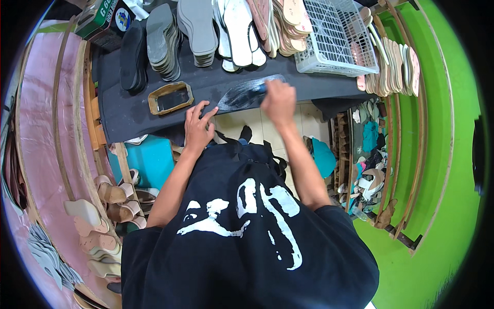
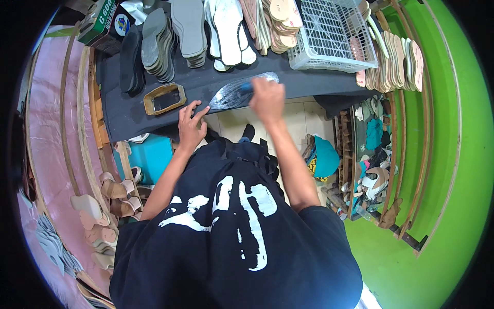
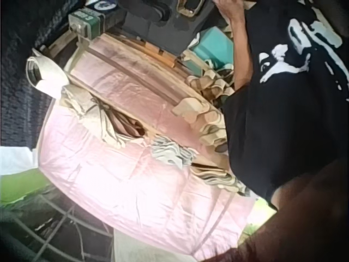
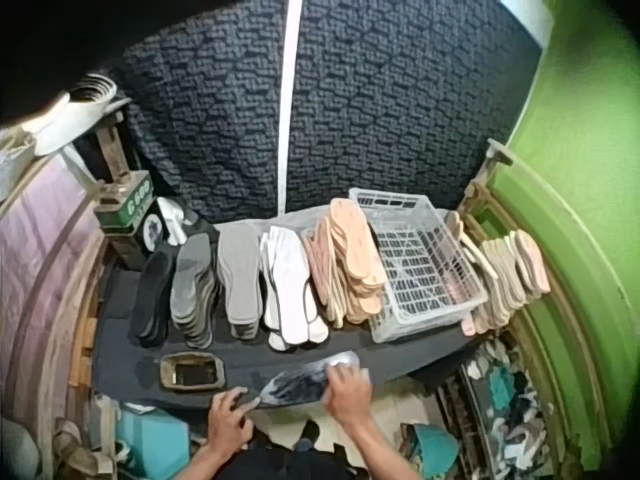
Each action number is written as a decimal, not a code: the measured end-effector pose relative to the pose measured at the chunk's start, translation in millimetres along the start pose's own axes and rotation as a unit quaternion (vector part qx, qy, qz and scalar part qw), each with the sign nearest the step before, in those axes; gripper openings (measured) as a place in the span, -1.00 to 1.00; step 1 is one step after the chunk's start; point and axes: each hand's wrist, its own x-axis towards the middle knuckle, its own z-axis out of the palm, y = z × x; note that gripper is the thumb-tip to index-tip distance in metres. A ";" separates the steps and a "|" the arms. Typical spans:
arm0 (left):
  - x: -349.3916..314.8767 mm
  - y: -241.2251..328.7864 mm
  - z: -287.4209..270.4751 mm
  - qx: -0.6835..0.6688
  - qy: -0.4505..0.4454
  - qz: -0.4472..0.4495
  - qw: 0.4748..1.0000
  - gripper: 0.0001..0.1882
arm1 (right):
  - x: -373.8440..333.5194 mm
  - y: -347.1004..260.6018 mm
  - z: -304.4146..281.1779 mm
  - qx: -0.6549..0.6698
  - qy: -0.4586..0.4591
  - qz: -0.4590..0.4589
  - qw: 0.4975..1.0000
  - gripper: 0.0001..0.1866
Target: The person takes a shoe insole, applies adhesive across its surface using a brush dipped into a container of glue, places the coated insole into a basket, and applies adhesive to another shoe insole with the brush.
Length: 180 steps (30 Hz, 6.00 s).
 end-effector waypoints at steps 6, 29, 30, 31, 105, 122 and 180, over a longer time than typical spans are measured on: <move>2.4 3.4 -1.8 -0.006 -0.004 -0.005 1.000 -0.38 | -21.5 -69.5 12.4 0.283 -0.009 -0.019 0.959 -0.68; 0.5 6.2 -22.0 -0.032 -0.051 0.032 0.998 -0.34 | -1.9 18.8 13.8 0.239 0.152 0.238 0.929 -0.82; -3.4 3.6 -28.8 -0.026 -0.048 0.026 0.998 -0.34 | 1.8 10.8 8.2 0.206 0.147 0.200 0.946 -0.81; -5.1 3.2 -33.2 -0.050 -0.048 0.025 0.997 -0.39 | 0.0 0.8 12.1 0.198 0.129 0.164 0.958 -0.81; 133.5 154.9 -36.3 -0.120 -0.118 -0.147 0.975 -0.20 | -15.1 146.6 -132.8 0.641 -0.087 0.454 0.612 -0.61; 470.3 207.3 1.9 -0.118 -0.187 0.038 0.975 -0.17 | 89.9 226.1 -188.7 0.765 0.013 0.378 0.521 -0.34; 629.3 148.8 147.5 0.214 -0.329 0.107 0.914 -0.24 | 189.9 229.4 -22.4 0.551 -0.248 0.225 0.764 -0.62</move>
